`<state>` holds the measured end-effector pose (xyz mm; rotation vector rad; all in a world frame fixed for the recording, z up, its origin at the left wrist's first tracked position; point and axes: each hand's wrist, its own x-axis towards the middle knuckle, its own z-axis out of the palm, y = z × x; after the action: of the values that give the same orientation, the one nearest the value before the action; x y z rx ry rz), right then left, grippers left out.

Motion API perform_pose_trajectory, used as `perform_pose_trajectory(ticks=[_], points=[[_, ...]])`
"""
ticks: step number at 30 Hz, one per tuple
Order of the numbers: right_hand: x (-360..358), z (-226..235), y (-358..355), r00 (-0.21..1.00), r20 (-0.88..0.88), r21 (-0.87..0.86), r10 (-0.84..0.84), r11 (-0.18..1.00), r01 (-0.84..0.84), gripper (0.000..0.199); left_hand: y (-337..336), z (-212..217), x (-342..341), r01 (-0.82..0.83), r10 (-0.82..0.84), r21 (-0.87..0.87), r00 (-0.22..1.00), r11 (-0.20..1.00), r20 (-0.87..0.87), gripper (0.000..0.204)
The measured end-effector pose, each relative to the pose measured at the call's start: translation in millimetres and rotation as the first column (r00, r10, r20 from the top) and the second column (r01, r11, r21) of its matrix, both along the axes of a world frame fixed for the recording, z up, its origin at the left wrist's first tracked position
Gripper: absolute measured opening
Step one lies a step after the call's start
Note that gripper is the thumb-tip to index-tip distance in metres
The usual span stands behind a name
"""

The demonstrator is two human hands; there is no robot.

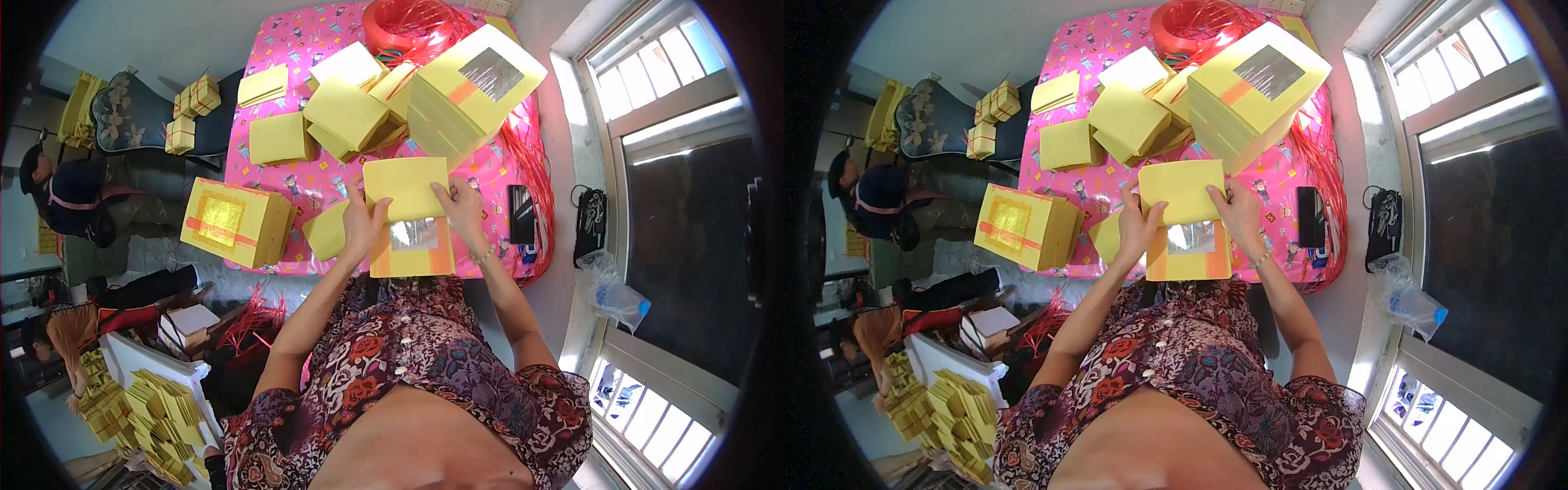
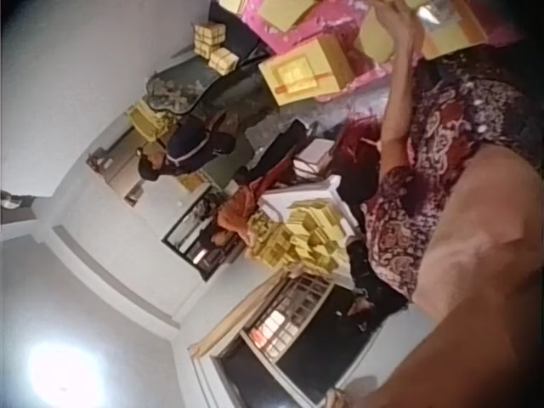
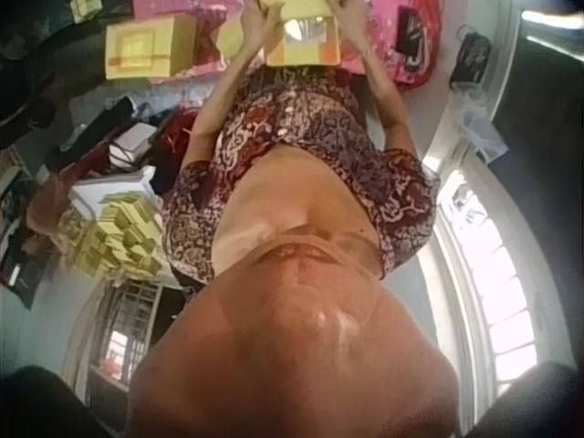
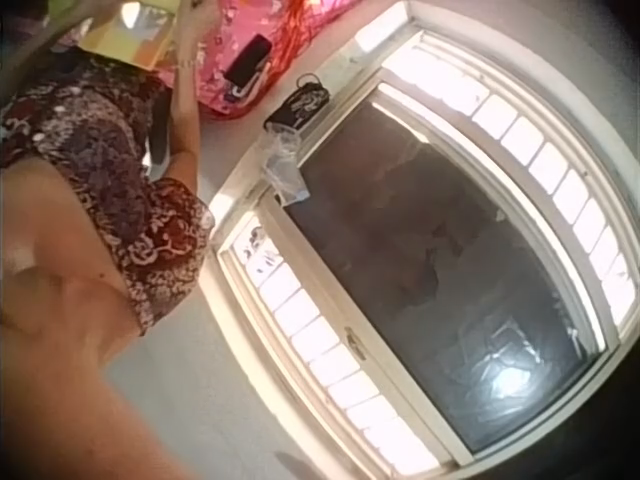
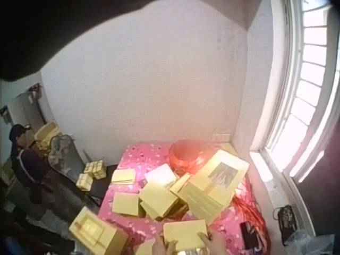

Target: Counting and stacking bundles of yellow joss paper.

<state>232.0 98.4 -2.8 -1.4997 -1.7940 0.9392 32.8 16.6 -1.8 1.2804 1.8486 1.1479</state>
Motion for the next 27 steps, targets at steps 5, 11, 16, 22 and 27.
perform_pose_trajectory(ticks=[5, 11, 16, 22, 27], points=[[0.9, -5.1, 3.3, 0.998, 0.067, -0.009, -0.001, 1.0, 0.002, 0.036, 0.2, 5.4, 6.0, -0.034, 0.032, -0.048, 0.998, 0.998, -0.056, 0.062], [2.0, -11.7, 6.5, 0.996, 0.088, -0.016, -0.01, 1.0, 0.011, 0.037, 1.0, -5.7, 7.9, -0.05, 0.058, 0.056, 0.985, 0.997, -0.162, 0.059], [0.2, -1.5, 8.2, 0.989, 0.148, -0.024, 0.009, 1.0, -0.006, 0.039, 3.9, -11.7, 6.4, -0.102, 0.131, 0.12, 0.957, 0.987, -0.259, 0.054], [1.1, -5.7, 8.9, 0.99, 0.142, -0.039, 0.007, 0.999, -0.002, 0.04, 4.2, -6.4, 7.0, -0.146, 0.146, 0.022, 0.953, 0.989, -0.266, 0.05], [-0.5, -6.0, 5.0, 0.992, 0.126, -0.027, -0.013, 0.999, 0.017, 0.039, 0.6, -2.3, 12.5, -0.127, 0.119, -0.01, 0.954, 0.992, -0.276, 0.049]])
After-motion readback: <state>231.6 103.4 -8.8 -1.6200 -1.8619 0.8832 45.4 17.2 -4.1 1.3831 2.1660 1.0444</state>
